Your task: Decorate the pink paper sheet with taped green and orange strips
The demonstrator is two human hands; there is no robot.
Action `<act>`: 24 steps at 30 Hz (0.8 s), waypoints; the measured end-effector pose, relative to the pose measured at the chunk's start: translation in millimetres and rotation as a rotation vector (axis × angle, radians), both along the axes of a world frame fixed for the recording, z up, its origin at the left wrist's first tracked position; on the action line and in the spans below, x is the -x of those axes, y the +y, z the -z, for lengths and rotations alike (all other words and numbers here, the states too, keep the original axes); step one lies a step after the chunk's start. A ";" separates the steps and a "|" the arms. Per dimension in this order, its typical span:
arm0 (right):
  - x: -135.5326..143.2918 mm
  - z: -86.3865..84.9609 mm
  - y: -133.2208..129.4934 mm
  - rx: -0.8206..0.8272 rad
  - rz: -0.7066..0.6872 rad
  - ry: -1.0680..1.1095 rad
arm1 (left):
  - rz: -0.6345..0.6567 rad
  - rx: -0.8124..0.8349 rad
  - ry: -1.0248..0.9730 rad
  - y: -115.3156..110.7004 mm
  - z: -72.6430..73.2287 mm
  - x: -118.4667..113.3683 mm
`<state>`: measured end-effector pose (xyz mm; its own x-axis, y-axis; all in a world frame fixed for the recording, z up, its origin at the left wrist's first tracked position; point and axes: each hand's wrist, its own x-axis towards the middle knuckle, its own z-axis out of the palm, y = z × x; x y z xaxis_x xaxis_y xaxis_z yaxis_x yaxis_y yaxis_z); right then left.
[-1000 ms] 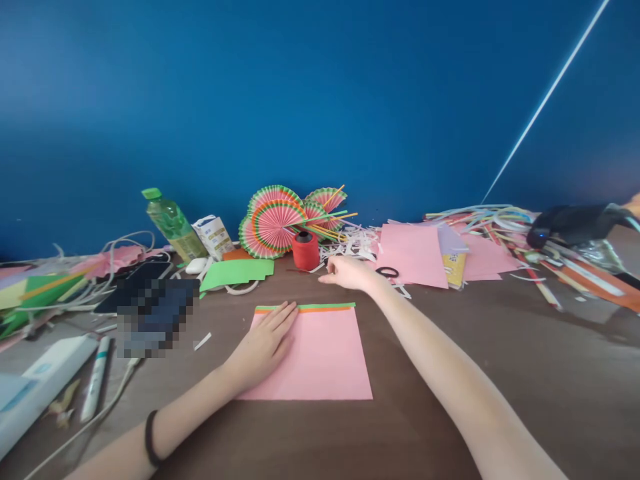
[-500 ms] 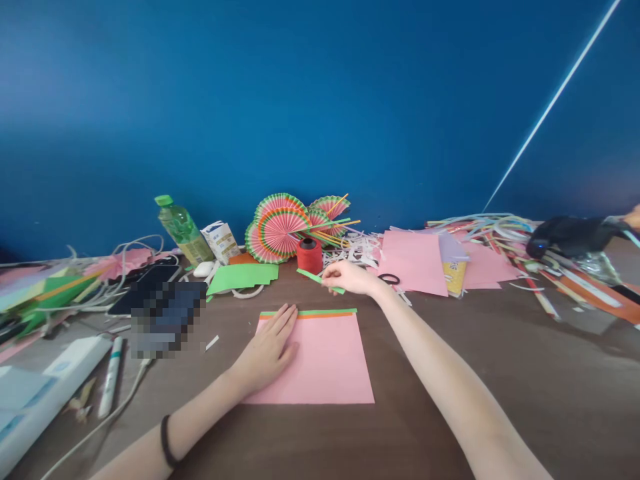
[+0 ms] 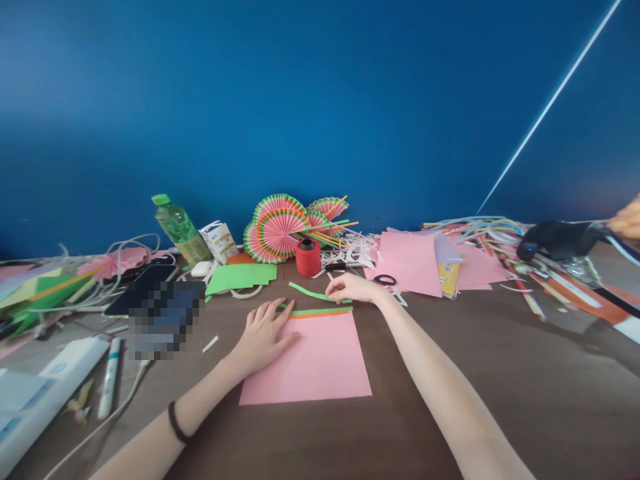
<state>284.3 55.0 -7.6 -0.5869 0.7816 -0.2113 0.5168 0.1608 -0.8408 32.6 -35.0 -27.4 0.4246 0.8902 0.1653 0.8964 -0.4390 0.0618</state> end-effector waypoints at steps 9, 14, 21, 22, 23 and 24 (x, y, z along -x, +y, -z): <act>-2.2 -2.4 7.1 -0.163 0.074 -0.241 | -0.068 -0.175 -0.017 4.9 10.5 1.8; -1.9 -3.4 6.7 -0.148 0.022 -0.256 | -0.030 -0.170 0.018 3.0 8.6 -0.8; 14.3 6.7 4.9 -0.293 0.101 -0.292 | -0.061 -0.148 0.001 2.4 16.2 -2.9; 15.5 7.0 5.0 -0.294 0.108 -0.294 | -0.054 -0.146 -0.006 2.4 16.3 -3.0; 15.5 6.8 5.3 -0.290 0.111 -0.301 | -0.042 -0.142 -0.014 2.5 16.1 -3.1; 14.2 6.1 5.8 -0.275 0.108 -0.311 | -0.025 -0.137 -0.023 2.5 15.7 -3.1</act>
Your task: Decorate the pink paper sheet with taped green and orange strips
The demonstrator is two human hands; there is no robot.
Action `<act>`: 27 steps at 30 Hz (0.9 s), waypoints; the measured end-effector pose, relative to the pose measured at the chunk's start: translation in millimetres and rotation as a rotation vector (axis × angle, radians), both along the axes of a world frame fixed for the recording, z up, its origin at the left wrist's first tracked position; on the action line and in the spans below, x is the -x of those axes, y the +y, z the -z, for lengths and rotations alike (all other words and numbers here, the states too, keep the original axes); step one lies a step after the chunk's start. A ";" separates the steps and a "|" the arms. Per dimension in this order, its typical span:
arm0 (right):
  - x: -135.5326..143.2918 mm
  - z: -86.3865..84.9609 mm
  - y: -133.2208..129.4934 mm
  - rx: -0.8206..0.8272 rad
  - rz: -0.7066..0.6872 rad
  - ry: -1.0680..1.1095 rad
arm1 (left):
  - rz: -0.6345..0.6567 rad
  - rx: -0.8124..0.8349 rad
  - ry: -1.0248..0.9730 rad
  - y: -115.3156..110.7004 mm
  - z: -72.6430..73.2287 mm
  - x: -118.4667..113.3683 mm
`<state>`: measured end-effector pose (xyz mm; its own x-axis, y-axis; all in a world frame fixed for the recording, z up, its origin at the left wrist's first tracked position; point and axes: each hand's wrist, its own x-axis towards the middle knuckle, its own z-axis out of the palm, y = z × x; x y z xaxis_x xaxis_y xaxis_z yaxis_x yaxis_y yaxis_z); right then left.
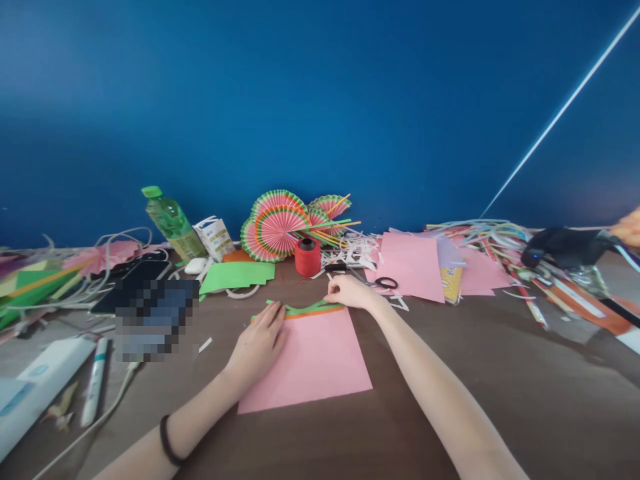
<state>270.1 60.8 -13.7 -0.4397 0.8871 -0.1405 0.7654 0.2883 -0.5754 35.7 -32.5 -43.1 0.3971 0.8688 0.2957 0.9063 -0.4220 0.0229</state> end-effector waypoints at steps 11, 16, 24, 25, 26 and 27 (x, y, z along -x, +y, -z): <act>-16.5 -5.2 3.3 0.221 -0.032 0.033 | 0.038 0.003 -0.009 -0.5 -5.0 -2.8; -8.5 1.4 3.2 0.142 -0.001 0.078 | -0.019 -0.049 -0.007 -1.1 -4.3 -3.8; -4.4 4.1 1.9 0.057 0.057 0.017 | -0.062 -0.088 0.014 -0.6 -0.6 -4.8; -4.5 4.1 2.0 0.053 0.050 0.011 | -0.063 -0.093 0.018 -0.3 0.0 -4.8; -4.6 4.2 2.3 0.052 0.044 0.009 | -0.064 -0.096 0.023 -0.1 0.5 -4.8; -4.8 4.5 2.6 0.053 0.046 0.009 | -0.065 -0.096 0.026 0.1 0.8 -4.9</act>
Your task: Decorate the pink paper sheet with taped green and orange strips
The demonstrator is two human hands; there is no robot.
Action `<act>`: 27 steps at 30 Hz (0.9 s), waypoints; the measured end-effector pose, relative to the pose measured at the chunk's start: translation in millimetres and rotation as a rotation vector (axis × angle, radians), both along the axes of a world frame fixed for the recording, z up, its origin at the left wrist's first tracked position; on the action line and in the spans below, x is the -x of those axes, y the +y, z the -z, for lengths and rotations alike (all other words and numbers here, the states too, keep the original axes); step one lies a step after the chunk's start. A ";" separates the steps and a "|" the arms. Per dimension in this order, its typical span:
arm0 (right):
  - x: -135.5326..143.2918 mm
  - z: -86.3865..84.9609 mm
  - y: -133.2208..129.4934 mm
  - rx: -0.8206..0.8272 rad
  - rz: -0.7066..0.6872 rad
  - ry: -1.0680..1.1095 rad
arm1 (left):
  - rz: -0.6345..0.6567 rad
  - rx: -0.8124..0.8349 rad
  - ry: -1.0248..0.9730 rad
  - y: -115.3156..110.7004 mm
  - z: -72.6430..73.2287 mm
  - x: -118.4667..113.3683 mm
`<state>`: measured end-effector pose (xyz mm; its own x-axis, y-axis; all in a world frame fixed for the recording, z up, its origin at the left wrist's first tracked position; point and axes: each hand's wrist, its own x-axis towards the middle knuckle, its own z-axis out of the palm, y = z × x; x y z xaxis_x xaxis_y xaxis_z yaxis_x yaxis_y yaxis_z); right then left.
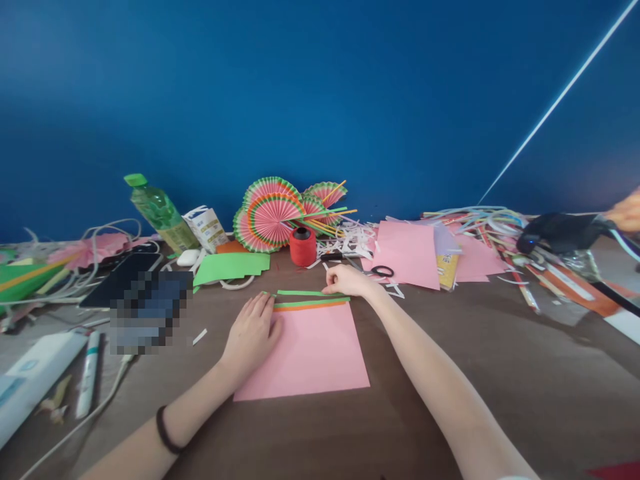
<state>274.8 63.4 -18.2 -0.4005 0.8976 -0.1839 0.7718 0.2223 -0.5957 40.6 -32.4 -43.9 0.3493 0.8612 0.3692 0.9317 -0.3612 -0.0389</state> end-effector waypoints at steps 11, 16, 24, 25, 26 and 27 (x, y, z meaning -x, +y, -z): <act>2.4 2.9 3.6 -0.013 0.020 -0.073 | -0.024 -0.003 -0.018 0.8 -1.7 -2.1; 2.3 -0.2 2.5 0.011 0.029 -0.071 | -0.039 -0.037 0.000 0.7 0.6 -2.4; -12.2 1.2 8.8 0.107 -0.091 0.092 | -0.030 -0.001 -0.015 1.3 1.4 -0.3; -13.1 1.8 9.6 0.115 -0.097 0.096 | -0.028 -0.001 -0.014 1.5 1.7 -0.1; -13.4 2.1 10.2 0.117 -0.102 0.096 | -0.027 -0.001 -0.012 1.6 1.8 -0.1; -13.3 2.2 10.4 0.114 -0.102 0.091 | -0.026 -0.001 -0.009 1.5 1.4 -0.2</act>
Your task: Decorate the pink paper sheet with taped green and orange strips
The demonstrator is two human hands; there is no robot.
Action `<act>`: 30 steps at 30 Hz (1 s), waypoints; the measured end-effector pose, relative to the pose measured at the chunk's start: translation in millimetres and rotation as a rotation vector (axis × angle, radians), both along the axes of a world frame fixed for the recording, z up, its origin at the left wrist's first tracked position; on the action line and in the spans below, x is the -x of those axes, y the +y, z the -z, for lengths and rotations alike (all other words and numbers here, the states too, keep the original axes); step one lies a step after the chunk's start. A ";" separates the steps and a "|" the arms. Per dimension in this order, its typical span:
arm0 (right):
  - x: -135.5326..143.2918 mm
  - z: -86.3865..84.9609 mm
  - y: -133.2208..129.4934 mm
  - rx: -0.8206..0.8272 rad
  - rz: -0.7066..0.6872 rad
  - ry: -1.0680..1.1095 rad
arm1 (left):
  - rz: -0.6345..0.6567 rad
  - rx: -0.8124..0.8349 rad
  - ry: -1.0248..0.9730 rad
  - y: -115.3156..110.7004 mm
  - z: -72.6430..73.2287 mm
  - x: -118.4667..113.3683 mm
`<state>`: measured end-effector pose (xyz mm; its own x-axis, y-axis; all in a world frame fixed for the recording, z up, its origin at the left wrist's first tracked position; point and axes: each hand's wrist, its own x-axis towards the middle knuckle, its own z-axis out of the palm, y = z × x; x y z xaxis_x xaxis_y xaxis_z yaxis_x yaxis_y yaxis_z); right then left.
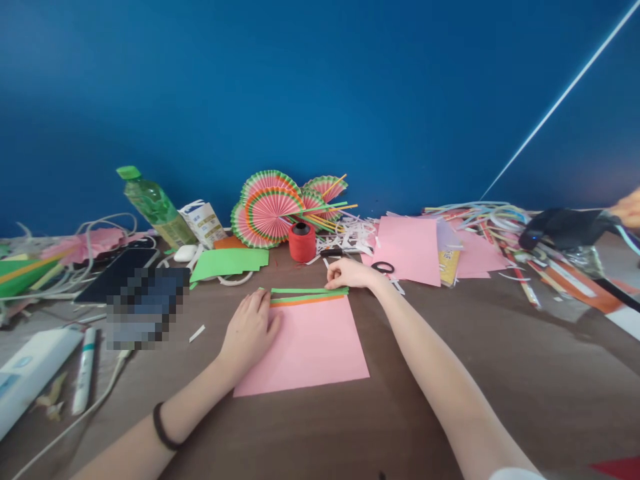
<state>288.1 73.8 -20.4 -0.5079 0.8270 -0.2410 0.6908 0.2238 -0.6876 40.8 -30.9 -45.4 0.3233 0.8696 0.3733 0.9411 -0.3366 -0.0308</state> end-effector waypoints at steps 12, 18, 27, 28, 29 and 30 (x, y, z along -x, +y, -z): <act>4.1 -1.8 -3.0 -0.030 0.024 -0.042 | 0.166 -0.048 0.161 -13.2 -12.4 -6.8; 3.0 -3.0 -2.0 -0.017 0.027 -0.037 | 0.151 -0.027 0.142 -22.2 -4.7 -9.1; 0.1 0.8 0.7 -0.020 0.035 -0.036 | 0.145 0.028 0.041 -9.6 -11.0 -0.5; -0.3 0.8 1.1 -0.022 0.032 -0.038 | 0.136 0.032 0.026 -8.5 -11.2 0.6; -0.6 0.5 1.2 -0.024 0.027 -0.040 | 0.128 0.041 0.013 -7.6 -11.1 1.6; -0.6 -0.1 1.1 -0.022 0.020 -0.042 | 0.123 0.054 0.002 -6.6 -10.9 2.5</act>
